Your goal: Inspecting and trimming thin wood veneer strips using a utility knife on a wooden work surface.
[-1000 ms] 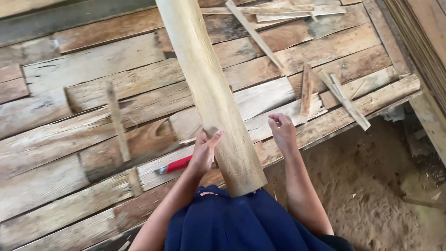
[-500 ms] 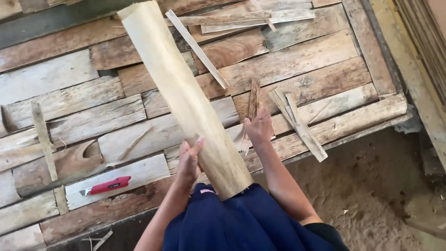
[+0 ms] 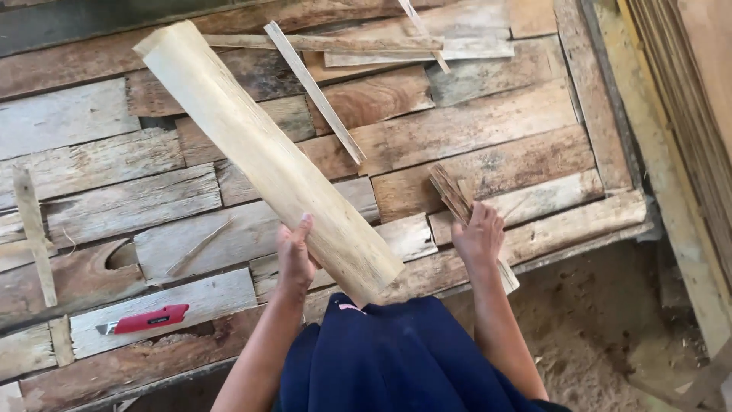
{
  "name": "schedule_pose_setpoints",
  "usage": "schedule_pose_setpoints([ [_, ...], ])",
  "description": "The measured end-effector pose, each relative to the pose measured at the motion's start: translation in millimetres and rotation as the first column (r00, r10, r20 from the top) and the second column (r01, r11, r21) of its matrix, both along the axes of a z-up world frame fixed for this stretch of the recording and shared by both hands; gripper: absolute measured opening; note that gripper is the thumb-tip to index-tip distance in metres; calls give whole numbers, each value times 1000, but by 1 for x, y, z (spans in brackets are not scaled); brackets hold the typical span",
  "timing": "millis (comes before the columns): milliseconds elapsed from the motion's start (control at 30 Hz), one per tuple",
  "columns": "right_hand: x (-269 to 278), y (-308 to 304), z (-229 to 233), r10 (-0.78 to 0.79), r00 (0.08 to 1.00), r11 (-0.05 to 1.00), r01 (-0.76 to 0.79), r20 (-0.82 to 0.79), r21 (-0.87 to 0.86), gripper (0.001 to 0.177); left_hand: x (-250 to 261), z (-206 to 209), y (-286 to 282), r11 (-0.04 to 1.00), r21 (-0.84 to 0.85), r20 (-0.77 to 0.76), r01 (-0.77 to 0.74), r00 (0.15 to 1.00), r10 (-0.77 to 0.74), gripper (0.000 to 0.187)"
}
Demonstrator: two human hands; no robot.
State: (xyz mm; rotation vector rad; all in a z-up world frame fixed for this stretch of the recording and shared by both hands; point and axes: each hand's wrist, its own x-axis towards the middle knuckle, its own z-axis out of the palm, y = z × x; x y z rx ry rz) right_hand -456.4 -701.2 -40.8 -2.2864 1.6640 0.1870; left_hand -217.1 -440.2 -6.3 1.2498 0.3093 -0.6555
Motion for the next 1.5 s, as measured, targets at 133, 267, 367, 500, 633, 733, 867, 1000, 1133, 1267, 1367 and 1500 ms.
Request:
schedule_pose_setpoints([
  [133,11,3,20,100,995,995,-100,29,19,61,-10,-3,-9,999,12,-16,-39,999,40,44],
  [267,6,-15,-8,66,996,997,-64,68,-33,70,-5,-1,-4,999,49,6,1,1000,-1,41],
  [367,12,-26,-16,41,991,997,-32,130,-65,69,0,11,-2,998,45,10,-35,999,34,44],
  [500,109,-3,48,97,851,994,-108,517,-8,64,7,-18,1,994,2,-37,-105,994,105,50],
  [633,231,4,23,198,815,969,-247,545,17,62,15,19,-10,992,-31,-87,-120,989,117,49],
  [733,300,3,6,284,901,947,-317,329,51,62,17,31,-22,991,-2,-127,-133,983,131,58],
  [867,339,1,-15,483,829,875,-467,281,-128,38,23,-15,-36,979,18,-202,-202,958,202,39],
  [1000,342,-2,-2,494,847,865,-501,197,-18,38,27,-29,-50,957,-72,-270,-281,929,253,45],
  [1133,344,-59,4,560,779,826,-501,282,-259,70,33,-24,-56,963,-15,-321,-269,913,250,52],
  [1267,359,-128,27,503,843,852,-447,191,-271,45,36,-1,-62,956,9,-258,-294,923,286,63],
  [1367,373,-143,57,448,888,894,-447,104,-33,79,42,9,-75,950,-13,-342,-312,894,289,61],
  [1500,375,-152,59,430,901,899,-422,-58,116,99,39,-9,-91,970,-87,-396,-229,901,178,47],
])
